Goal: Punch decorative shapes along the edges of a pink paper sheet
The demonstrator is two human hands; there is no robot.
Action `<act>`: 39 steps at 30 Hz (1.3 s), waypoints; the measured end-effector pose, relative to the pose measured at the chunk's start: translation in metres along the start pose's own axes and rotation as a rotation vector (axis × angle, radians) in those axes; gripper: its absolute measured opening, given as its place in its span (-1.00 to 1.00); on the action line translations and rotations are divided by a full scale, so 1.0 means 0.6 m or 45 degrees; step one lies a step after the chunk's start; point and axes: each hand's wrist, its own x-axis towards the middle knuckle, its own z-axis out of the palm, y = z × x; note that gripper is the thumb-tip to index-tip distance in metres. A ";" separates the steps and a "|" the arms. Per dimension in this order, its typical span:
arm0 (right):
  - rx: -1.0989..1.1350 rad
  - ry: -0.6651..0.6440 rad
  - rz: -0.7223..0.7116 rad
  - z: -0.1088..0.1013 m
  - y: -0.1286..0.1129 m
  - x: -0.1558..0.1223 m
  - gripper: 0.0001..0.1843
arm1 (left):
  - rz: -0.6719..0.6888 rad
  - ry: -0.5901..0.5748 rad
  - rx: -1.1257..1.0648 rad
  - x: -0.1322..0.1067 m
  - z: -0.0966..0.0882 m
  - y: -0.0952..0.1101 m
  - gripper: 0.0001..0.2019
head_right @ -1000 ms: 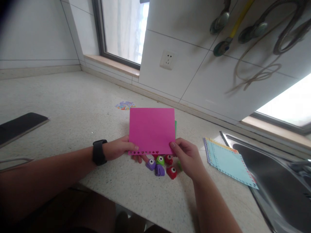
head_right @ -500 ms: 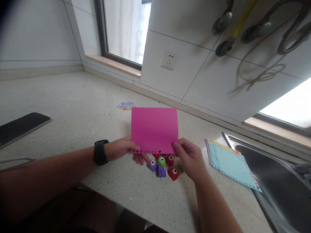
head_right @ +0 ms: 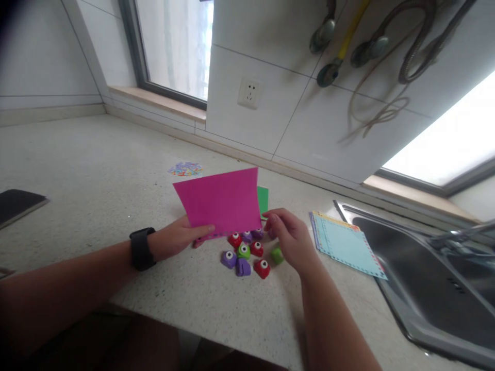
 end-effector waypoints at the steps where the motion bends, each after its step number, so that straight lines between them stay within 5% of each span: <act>1: -0.032 0.032 0.015 -0.008 0.000 0.002 -0.69 | -0.002 0.032 -0.023 0.001 0.001 -0.001 -0.66; 6: -0.368 -0.129 0.008 -0.030 -0.019 0.004 -0.73 | 0.015 0.099 -0.052 0.004 0.003 -0.004 -0.65; 10: -0.450 -0.444 -0.141 -0.013 -0.036 -0.001 -0.85 | 0.031 0.146 -0.129 0.007 0.006 -0.006 -0.66; 14: -0.452 -0.584 -0.235 0.003 -0.034 -0.003 -0.87 | 0.027 0.156 -0.150 0.008 0.007 -0.008 -0.66; 29: -0.601 -0.784 -0.307 0.007 -0.042 0.000 -0.78 | 0.036 0.131 -0.170 0.007 0.006 -0.013 -0.69; 39: -0.614 -0.743 -0.285 0.013 -0.044 -0.006 -0.85 | 0.038 0.115 -0.099 0.002 0.009 0.002 -0.70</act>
